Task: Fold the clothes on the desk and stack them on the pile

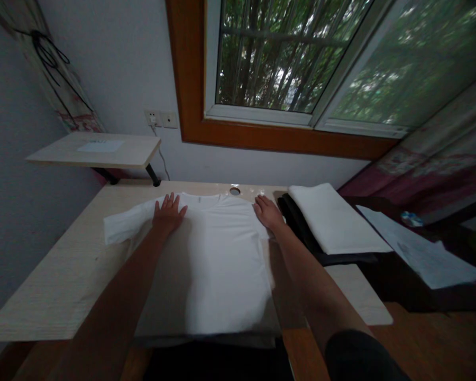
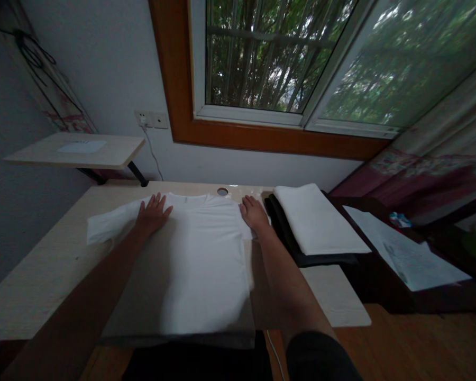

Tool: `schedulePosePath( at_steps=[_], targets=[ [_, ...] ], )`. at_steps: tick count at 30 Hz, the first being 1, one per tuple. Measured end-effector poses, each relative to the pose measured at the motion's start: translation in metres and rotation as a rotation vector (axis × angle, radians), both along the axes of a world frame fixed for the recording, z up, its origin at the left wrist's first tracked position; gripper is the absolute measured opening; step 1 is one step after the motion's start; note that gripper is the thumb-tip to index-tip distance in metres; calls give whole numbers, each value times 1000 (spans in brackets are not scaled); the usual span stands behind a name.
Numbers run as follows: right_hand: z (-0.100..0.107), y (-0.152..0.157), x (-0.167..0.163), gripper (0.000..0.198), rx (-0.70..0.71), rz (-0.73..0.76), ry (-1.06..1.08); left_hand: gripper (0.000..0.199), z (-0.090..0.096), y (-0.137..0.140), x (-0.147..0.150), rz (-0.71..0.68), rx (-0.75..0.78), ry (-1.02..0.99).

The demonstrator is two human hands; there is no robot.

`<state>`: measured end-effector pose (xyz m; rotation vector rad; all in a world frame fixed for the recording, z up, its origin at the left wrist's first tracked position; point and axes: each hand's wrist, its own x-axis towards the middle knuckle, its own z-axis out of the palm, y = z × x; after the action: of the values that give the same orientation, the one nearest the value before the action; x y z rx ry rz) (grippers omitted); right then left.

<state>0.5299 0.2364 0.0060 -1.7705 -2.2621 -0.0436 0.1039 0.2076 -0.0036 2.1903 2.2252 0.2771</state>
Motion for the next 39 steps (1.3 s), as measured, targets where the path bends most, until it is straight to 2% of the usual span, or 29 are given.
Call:
schedulePosePath(
  at_steps=[8, 13, 16, 18, 20, 23, 27, 30, 35, 39],
  targets=[
    [-2, -38, 21, 50, 119, -55, 37, 74, 1, -1, 1, 15, 19, -14],
    [-5, -71, 26, 49, 140, -106, 57, 63, 11, -10, 5, -64, 125, -21],
    [0, -92, 24, 45, 151, -129, 28, 53, 17, -20, 18, -184, 175, -39],
    [5, -105, 21, 44, 159, -163, 11, 48, 20, -29, 37, -316, 176, -68],
    [8, -115, 19, 46, 156, -217, 10, 46, 23, -41, 63, -479, 165, -110],
    [10, -126, 16, 52, 125, -281, 63, 46, 27, -61, 112, -647, 147, -178],
    [10, -128, 15, 59, 51, -307, 150, 51, 29, -87, 169, -764, 99, -183],
    [10, -122, 14, 55, -50, -336, 194, 51, 28, -101, 191, -805, 89, -154],
    [11, -108, 17, 56, -223, -344, 428, 48, 26, -113, 196, -838, 76, -136],
    [6, -97, 19, 56, -216, -361, 687, 45, 27, -116, 190, -859, 60, -124]
  ],
)
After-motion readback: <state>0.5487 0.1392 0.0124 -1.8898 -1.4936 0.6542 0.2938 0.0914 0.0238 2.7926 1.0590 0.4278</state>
